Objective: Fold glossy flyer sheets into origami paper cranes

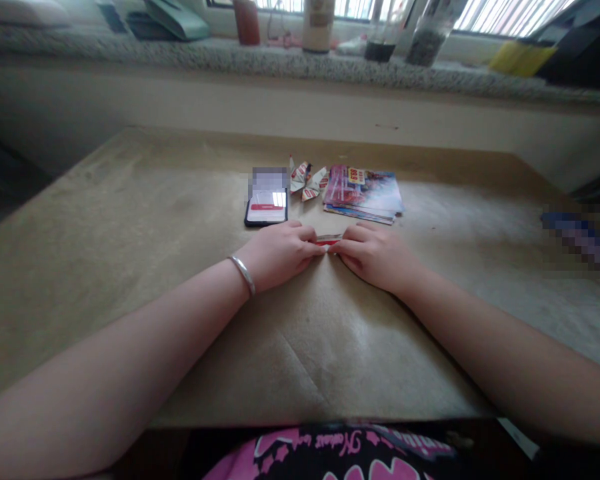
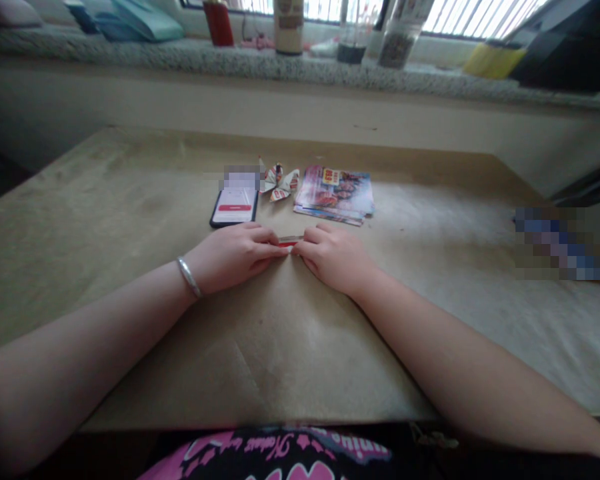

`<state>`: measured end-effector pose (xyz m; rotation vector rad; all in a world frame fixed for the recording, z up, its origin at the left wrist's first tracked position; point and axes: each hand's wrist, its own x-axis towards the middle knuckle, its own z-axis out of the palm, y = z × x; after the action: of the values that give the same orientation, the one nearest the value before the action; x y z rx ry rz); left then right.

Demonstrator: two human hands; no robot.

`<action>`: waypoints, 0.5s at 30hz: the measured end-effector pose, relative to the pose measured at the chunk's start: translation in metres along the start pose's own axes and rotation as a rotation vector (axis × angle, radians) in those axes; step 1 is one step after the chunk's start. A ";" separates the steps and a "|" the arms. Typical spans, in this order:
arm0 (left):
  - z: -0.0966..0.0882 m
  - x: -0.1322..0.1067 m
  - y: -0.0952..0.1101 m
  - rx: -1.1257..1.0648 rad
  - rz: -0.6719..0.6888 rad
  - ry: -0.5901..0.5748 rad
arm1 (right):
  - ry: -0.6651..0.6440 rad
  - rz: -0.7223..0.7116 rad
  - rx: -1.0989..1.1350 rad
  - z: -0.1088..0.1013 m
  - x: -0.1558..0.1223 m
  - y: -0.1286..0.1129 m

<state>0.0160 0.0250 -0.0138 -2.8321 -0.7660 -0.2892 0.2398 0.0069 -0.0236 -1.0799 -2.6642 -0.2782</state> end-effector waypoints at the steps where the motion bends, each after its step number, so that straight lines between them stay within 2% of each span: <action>1: -0.001 0.000 0.000 -0.006 0.004 -0.002 | -0.002 0.007 0.000 -0.001 0.000 0.000; 7: -0.005 -0.001 0.003 -0.004 0.005 -0.032 | -0.010 0.072 0.021 -0.002 0.002 -0.001; 15: -0.009 0.004 0.008 0.030 -0.022 -0.100 | -0.057 0.086 0.018 -0.004 0.002 -0.005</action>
<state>0.0223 0.0176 -0.0048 -2.8294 -0.8150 -0.1385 0.2354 0.0040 -0.0192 -1.2102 -2.6562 -0.2100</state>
